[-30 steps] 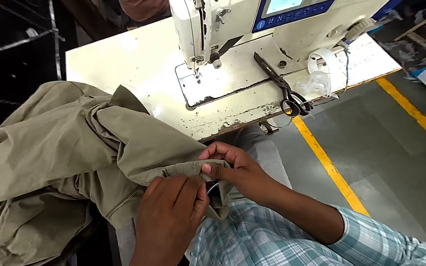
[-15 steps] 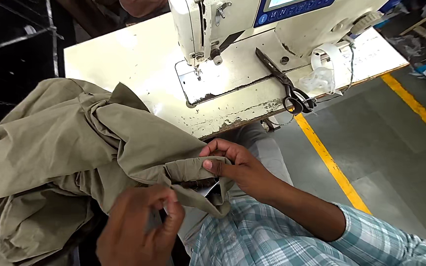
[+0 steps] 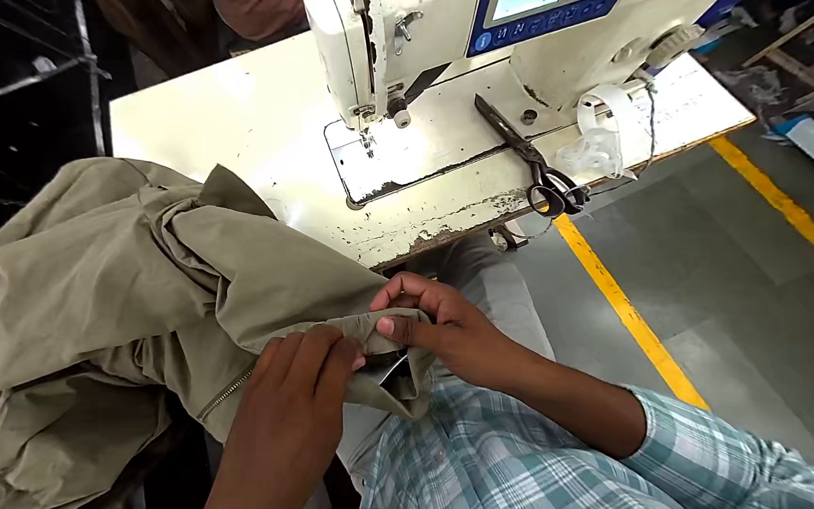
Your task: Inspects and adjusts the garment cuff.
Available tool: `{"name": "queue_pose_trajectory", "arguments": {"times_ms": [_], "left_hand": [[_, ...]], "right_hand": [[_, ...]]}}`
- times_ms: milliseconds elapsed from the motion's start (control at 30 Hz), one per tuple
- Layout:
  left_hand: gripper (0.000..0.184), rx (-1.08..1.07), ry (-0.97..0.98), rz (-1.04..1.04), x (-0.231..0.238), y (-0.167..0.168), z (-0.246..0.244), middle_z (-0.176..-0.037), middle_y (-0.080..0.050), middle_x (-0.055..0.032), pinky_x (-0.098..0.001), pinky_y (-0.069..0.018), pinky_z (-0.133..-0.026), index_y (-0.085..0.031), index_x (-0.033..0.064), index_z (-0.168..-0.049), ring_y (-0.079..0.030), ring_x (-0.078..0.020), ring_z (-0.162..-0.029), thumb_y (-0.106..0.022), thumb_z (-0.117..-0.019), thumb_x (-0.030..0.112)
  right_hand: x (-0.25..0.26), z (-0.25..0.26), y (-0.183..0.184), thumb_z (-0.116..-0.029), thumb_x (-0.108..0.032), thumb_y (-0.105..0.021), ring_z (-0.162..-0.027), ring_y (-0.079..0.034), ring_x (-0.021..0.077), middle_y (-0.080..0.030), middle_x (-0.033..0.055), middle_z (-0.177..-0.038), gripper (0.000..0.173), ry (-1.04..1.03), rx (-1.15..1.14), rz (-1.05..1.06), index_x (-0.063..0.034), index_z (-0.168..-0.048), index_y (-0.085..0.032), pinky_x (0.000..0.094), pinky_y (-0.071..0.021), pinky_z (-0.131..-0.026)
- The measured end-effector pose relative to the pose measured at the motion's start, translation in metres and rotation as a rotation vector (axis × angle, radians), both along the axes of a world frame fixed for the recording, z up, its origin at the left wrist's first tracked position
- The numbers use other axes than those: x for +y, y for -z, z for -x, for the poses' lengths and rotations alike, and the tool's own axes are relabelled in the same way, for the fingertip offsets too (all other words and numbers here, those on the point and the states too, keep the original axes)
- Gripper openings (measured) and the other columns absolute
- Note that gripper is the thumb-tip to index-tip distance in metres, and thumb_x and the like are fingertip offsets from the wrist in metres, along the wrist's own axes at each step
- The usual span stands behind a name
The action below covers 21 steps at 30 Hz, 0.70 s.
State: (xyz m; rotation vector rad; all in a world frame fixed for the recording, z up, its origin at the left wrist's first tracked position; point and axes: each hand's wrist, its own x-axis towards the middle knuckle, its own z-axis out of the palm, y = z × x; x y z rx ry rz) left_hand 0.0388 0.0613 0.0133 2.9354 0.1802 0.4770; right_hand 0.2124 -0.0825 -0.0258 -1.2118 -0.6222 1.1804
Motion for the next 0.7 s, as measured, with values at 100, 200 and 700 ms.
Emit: {"name": "queue_pose_trajectory", "arguments": {"times_ms": [100,200,700], "left_hand": [[0.017,0.060,0.017,0.026,-0.008,0.003,0.002,-0.099,-0.061,-0.0090,-0.0403,-0.0500,-0.070,-0.063,0.0143,-0.102,-0.061,-0.0268,-0.085,-0.047,-0.1042,0.019],[0.011,0.030,0.043,0.104,-0.009,0.009,0.001,-0.105,-0.058,-0.0042,-0.0350,-0.0442,-0.071,-0.057,0.0206,-0.101,-0.056,-0.0199,-0.085,-0.048,-0.1006,0.014],[0.017,0.006,-0.207,0.122,0.004,-0.029,0.039,-0.085,-0.058,-0.0094,-0.0376,-0.0460,-0.074,-0.055,0.0087,-0.100,-0.056,-0.0234,-0.081,-0.042,-0.1070,0.017]], "right_hand": [[0.001,0.000,0.003,-0.1009,-0.011,-0.064,-0.080,-0.067,0.0144,-0.069,0.0079,-0.092,0.016,-0.003,-0.021,-0.014,-0.0061,-0.116,-0.063,0.0292,-0.0573,-0.073],[0.001,-0.001,0.003,-0.1005,-0.011,-0.064,-0.080,-0.067,0.0143,-0.069,0.0077,-0.092,0.017,-0.015,-0.026,-0.017,-0.0063,-0.117,-0.063,0.0292,-0.0575,-0.073],[0.010,-0.016,0.019,-0.1018,-0.018,-0.064,-0.071,-0.065,0.0126,-0.069,0.0020,-0.087,0.018,0.057,-0.372,-0.005,-0.0111,-0.119,-0.062,0.0280,-0.0557,-0.059]]}}
